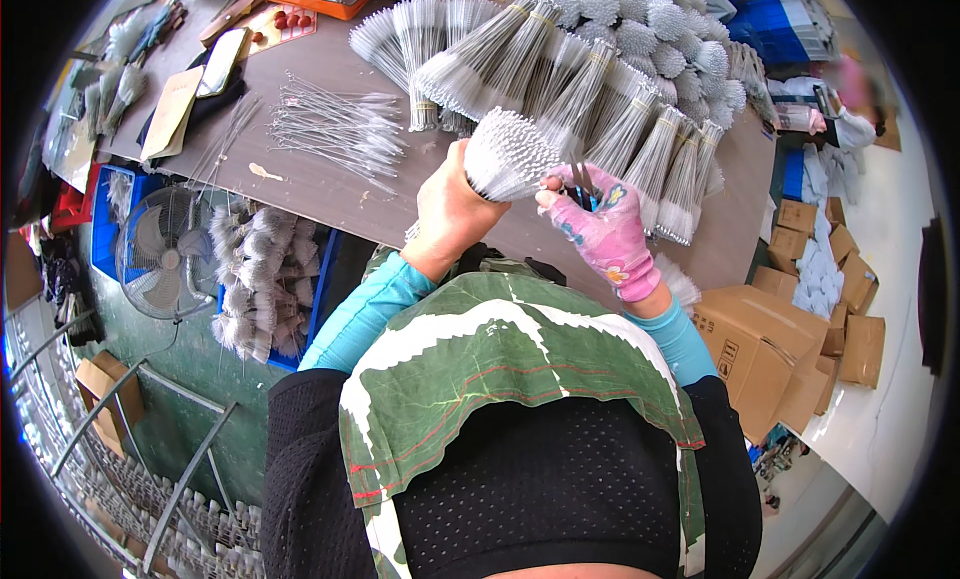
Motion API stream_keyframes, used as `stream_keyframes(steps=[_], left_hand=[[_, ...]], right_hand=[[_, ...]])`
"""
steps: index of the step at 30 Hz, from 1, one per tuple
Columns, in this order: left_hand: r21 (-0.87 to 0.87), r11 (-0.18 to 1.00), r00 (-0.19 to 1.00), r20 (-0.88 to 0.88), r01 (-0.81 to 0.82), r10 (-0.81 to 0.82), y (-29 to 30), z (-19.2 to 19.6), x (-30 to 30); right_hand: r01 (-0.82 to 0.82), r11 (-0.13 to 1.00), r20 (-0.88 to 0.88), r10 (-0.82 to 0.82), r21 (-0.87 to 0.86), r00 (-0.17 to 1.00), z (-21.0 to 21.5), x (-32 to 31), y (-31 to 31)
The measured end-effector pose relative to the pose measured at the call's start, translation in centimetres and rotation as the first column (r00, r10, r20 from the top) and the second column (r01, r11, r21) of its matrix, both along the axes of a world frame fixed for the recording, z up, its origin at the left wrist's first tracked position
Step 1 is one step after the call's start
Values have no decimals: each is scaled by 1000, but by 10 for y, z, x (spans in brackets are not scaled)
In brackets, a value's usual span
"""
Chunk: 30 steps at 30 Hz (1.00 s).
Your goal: Assembling, sorting, and bundling plastic filaments for brushes at a workstation.
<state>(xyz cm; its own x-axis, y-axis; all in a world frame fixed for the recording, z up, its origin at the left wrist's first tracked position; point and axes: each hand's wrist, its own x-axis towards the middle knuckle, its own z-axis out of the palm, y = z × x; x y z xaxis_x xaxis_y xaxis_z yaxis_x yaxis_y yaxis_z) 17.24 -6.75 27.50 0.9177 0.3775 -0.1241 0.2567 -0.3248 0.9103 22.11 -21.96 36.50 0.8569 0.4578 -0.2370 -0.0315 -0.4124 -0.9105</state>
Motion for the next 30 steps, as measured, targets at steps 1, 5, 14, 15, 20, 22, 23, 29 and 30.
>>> stream_keyframes(steps=[1,5,14,15,20,22,23,29,30], left_hand=[[1,1000,1000,-1,-5,5,1,-1,-1],[5,1000,999,-38,-20,20,6,-3,-8],[35,967,960,-113,-254,257,53,-2,-36],[63,962,957,-104,-266,271,60,0,-38],[61,953,907,-296,-296,301,100,-28,-86],[54,950,921,-234,-308,312,117,-43,-110],[40,950,934,-172,-310,312,123,-49,-120],[-382,872,950,-65,-306,305,150,-49,-134],[-442,850,952,-38,-288,303,151,-42,-134]], right_hand=[[-7,1000,25,7,7,1000,-2,0,2],[-147,979,346,189,-144,919,-12,2,10],[-108,981,456,22,164,890,15,3,43],[-123,978,447,35,170,894,15,7,51],[357,727,-24,-425,587,905,20,102,48],[371,638,-128,-394,674,910,19,115,53],[345,742,-154,-316,575,936,17,103,64],[362,851,-686,-4,379,728,-84,24,141],[361,859,-739,29,363,674,-120,25,143]])
